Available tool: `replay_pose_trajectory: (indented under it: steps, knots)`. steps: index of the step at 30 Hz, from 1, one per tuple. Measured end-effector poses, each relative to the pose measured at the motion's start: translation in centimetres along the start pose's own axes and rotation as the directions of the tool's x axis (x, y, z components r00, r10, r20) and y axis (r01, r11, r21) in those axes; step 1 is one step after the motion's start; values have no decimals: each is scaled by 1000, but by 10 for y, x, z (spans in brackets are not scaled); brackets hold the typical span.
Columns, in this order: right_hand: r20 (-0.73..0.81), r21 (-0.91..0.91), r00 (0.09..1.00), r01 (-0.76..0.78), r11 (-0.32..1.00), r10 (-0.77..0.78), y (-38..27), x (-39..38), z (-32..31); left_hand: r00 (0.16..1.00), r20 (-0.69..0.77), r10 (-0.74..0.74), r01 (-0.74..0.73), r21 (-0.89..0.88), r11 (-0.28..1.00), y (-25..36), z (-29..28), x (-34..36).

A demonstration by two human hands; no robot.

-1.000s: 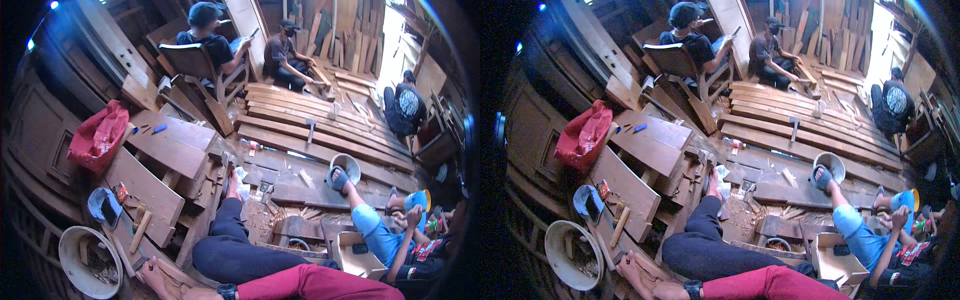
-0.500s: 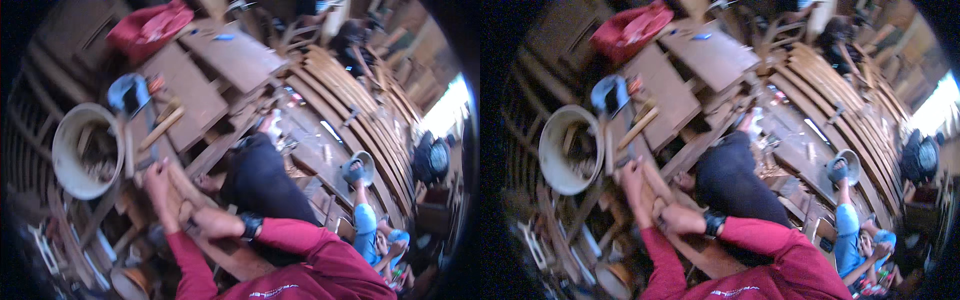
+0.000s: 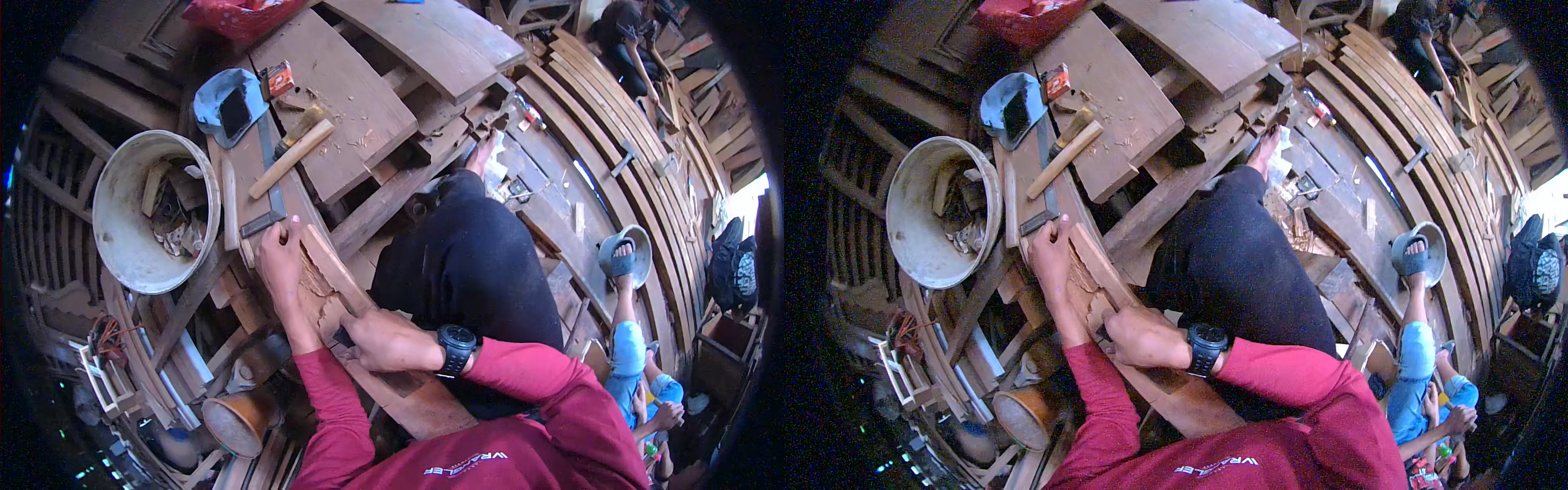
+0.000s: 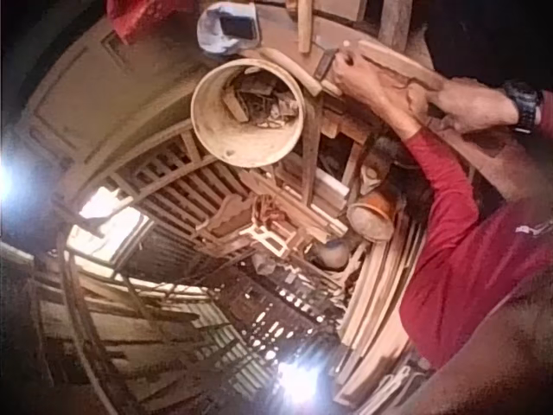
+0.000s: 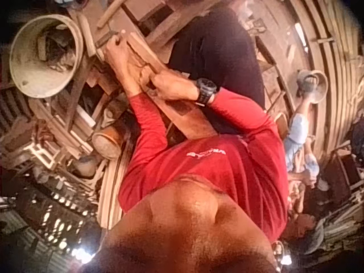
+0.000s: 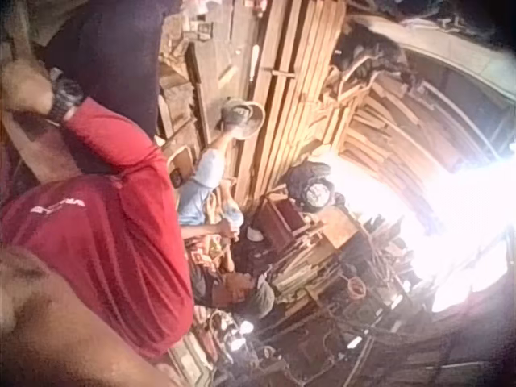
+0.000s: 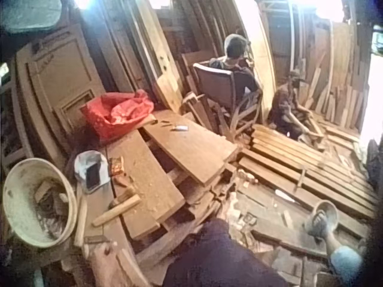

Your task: Use a chisel to carve designs into a piece of wood.

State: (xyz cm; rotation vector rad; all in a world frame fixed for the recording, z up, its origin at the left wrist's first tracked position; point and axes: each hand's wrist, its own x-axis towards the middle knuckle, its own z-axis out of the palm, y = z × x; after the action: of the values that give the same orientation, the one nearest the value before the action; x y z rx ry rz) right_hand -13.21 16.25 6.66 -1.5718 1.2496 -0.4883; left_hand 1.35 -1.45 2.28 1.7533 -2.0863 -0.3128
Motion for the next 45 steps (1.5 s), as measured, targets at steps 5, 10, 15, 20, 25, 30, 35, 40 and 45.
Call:
replay_pose_trajectory:
  steps: [5,10,15,20,25,30,35,40,45]
  knots:
    - [-11,56,1000,8,998,-8,5,-2,-4,996,18,-82,82,1,997,8,-8,1]
    - [-56,17,998,-16,1000,17,14,-7,2,981,98,-169,176,-66,982,15,-4,1]
    - [-23,119,998,-48,992,51,9,-11,-4,983,100,-156,161,-54,985,12,-7,0]
    - [10,126,996,-84,988,84,-2,-10,-4,989,52,-141,146,-95,985,2,-9,-2]
    - [11,21,998,-62,998,61,1,-11,-2,998,-35,-60,54,-158,986,-1,-2,-4]
    - [9,28,993,-114,993,114,11,-13,2,991,-128,-45,16,-221,975,-2,7,-5]
    - [-2,99,993,-120,988,121,11,-11,0,996,-90,-20,1,-205,979,-7,11,-4]
    - [-9,96,989,-144,985,146,17,-13,0,994,-107,-31,8,-212,977,-7,7,-7]
    - [-4,116,991,-135,984,136,20,-13,0,994,-96,-50,24,-251,968,-4,-1,-9]
